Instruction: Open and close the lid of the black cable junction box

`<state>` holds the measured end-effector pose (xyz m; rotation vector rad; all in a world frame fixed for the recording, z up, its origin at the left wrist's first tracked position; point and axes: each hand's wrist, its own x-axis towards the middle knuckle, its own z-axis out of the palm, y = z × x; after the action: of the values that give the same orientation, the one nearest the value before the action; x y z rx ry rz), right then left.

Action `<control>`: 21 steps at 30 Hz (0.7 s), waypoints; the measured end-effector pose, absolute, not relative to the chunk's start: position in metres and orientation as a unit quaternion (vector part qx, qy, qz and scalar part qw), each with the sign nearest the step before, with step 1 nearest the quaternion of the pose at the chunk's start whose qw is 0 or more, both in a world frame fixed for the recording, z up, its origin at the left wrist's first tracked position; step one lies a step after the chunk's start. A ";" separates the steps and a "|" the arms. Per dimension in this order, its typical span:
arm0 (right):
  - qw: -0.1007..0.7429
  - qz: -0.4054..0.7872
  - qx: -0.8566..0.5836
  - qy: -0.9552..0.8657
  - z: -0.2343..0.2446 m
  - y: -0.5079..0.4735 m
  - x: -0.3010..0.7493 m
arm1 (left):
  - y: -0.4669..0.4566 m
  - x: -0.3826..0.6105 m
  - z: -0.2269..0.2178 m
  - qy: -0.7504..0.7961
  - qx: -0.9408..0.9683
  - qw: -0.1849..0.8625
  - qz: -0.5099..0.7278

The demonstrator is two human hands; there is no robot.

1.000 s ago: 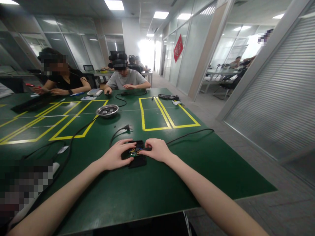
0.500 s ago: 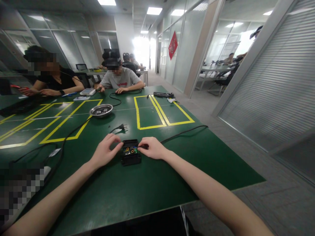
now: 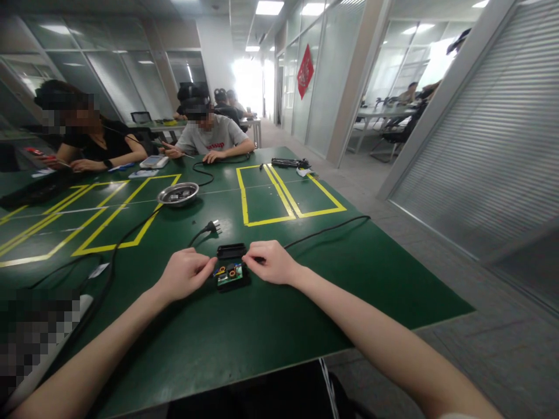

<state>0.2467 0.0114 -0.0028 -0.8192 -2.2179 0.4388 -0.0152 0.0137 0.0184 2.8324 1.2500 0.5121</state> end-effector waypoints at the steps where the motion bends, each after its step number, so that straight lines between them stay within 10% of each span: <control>1: 0.347 0.173 -0.317 -0.865 -0.002 0.010 0.246 | 0.013 -0.015 0.018 0.394 0.907 0.006 0.151; 21: 0.157 0.163 -0.403 -0.887 0.002 0.014 0.247 | 0.009 -0.002 0.012 0.442 0.894 0.035 0.070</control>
<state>0.2467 0.0143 0.0021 -1.1528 -2.5373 0.4660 -0.0020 0.0090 0.0118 2.7468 1.3592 0.2143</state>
